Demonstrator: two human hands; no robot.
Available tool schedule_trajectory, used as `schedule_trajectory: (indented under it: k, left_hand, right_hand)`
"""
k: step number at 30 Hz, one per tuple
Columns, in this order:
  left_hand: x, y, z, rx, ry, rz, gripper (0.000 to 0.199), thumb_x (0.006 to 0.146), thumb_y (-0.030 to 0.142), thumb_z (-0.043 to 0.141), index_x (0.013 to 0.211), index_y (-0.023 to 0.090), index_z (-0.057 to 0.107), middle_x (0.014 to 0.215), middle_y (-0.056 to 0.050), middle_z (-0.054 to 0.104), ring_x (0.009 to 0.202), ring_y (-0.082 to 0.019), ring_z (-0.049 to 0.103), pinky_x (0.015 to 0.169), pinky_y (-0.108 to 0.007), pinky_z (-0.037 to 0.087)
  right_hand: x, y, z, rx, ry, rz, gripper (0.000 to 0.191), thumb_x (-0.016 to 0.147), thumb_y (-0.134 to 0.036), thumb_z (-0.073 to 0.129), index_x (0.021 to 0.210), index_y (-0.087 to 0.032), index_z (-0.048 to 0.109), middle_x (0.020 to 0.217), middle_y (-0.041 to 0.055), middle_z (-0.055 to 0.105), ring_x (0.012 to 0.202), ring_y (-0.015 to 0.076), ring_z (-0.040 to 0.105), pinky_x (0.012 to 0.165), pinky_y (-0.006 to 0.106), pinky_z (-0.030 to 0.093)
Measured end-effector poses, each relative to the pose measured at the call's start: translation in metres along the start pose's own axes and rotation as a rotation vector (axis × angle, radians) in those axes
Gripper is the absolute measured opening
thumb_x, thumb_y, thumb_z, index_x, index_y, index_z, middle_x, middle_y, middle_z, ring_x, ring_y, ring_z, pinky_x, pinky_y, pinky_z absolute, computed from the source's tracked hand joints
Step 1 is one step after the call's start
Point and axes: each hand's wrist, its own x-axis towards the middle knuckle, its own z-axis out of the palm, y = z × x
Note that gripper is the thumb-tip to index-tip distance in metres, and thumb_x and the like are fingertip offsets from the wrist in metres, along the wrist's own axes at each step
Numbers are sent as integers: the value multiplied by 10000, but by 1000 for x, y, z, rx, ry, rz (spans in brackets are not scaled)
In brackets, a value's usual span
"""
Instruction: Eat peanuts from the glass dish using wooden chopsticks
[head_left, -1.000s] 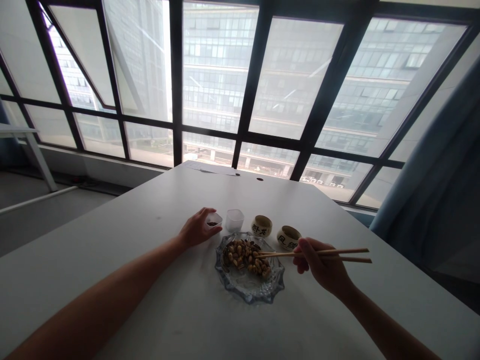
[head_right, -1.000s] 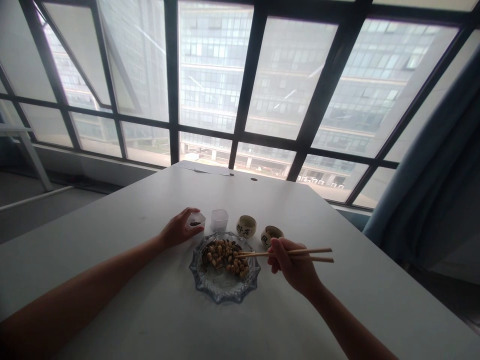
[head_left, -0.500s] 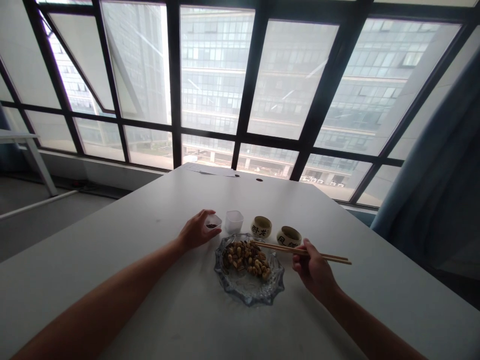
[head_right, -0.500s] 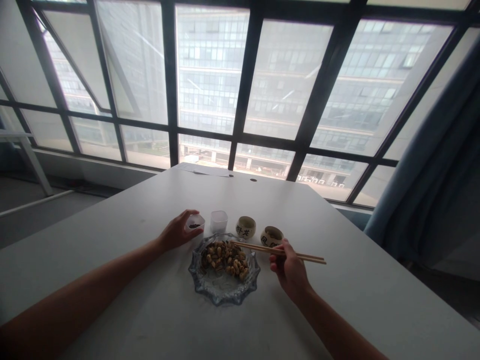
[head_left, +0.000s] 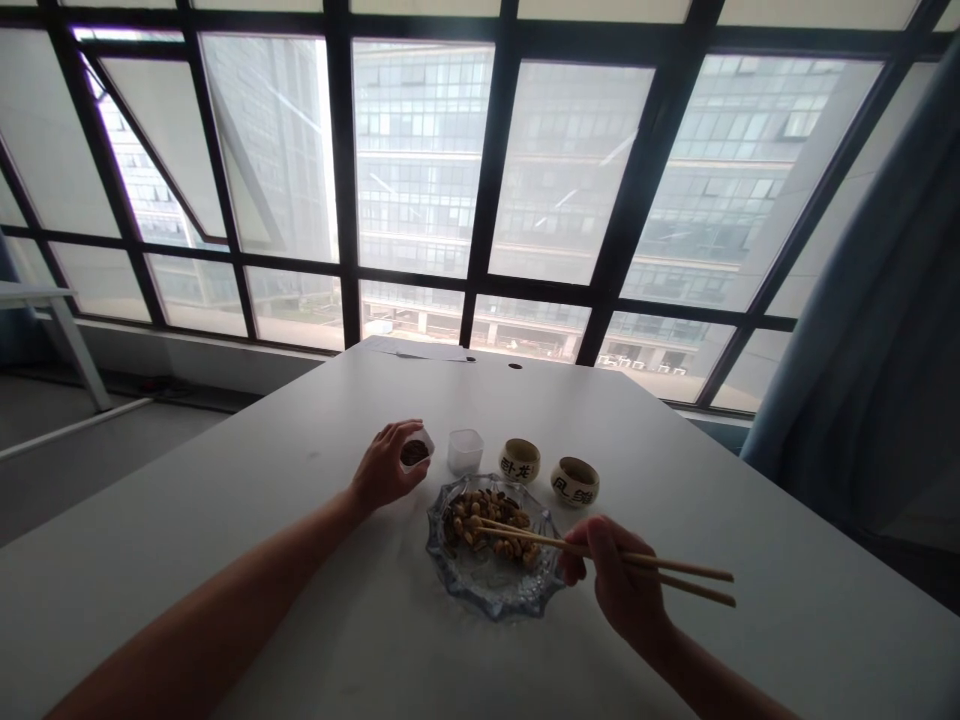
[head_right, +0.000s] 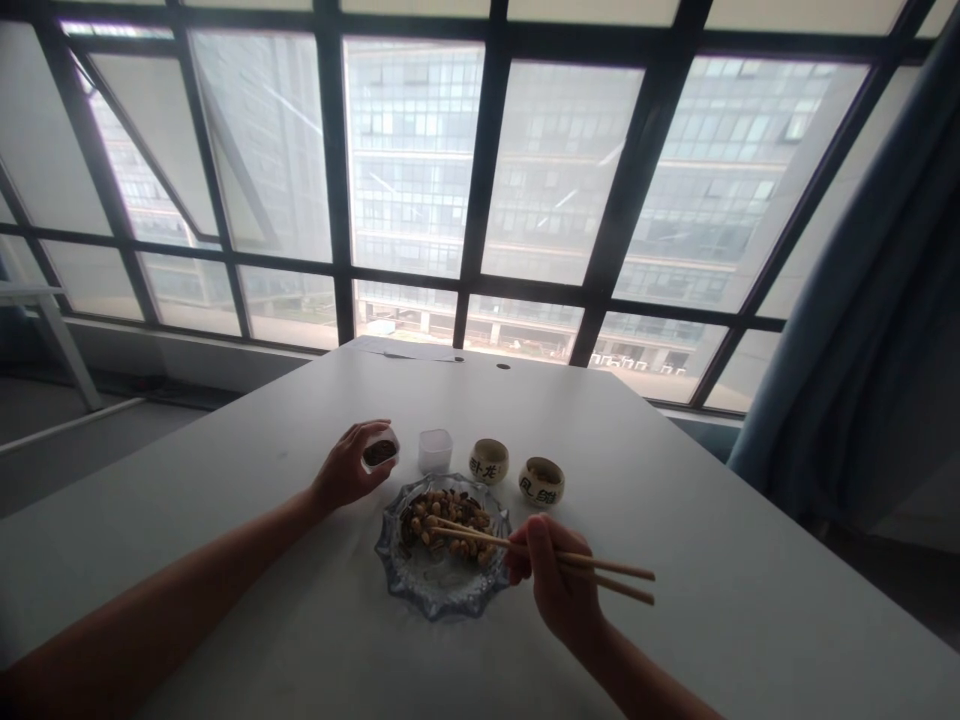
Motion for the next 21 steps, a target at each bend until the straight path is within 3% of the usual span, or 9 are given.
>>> schedule_trajectory:
  k: [5,8,13,17,21]
  left_hand:
    - [8,-15,-3,46,-126,-193,507,724,286,636,1213,197,540,1131,-124,699,1009,-294,675,909,-449,545]
    - [18,-20,-9,81,-231,-253,559,718,376,676,1233,205,542,1131,-121,710,1004,-305,683,873,-444,547]
    - [47,-2,-4,154,-298,-135,631,752,576,673,1265,227,561,1206,-119,689,1098,-340,648,961,-500,481]
    - [73,18,18,124,-448,-57,632,734,575,698,1248,228,573,1186,-136,704,1088,-353,659,974,-513,463]
    - [88,26,35,59,-608,-118,648,696,473,745,1262,216,560,1123,-140,726,1013,-352,689,880,-479,518]
  right_hand:
    - [12,5,-5,170,136,193,548,744,-715,674,617,-183,634,434,33,608,341,151,540,343,255,422]
    - [20,9,-10,300,216,307,533,681,-692,740,601,-181,610,417,23,591,330,136,515,319,237,401]
    - [24,22,-19,386,289,409,488,654,-628,787,617,-181,596,419,11,588,329,124,504,315,228,399]
    - [24,29,-23,378,299,428,471,689,-618,767,630,-183,595,438,16,599,336,133,513,314,243,415]
    - [23,32,-24,403,312,477,490,663,-632,781,636,-177,602,434,14,596,349,124,515,321,226,411]
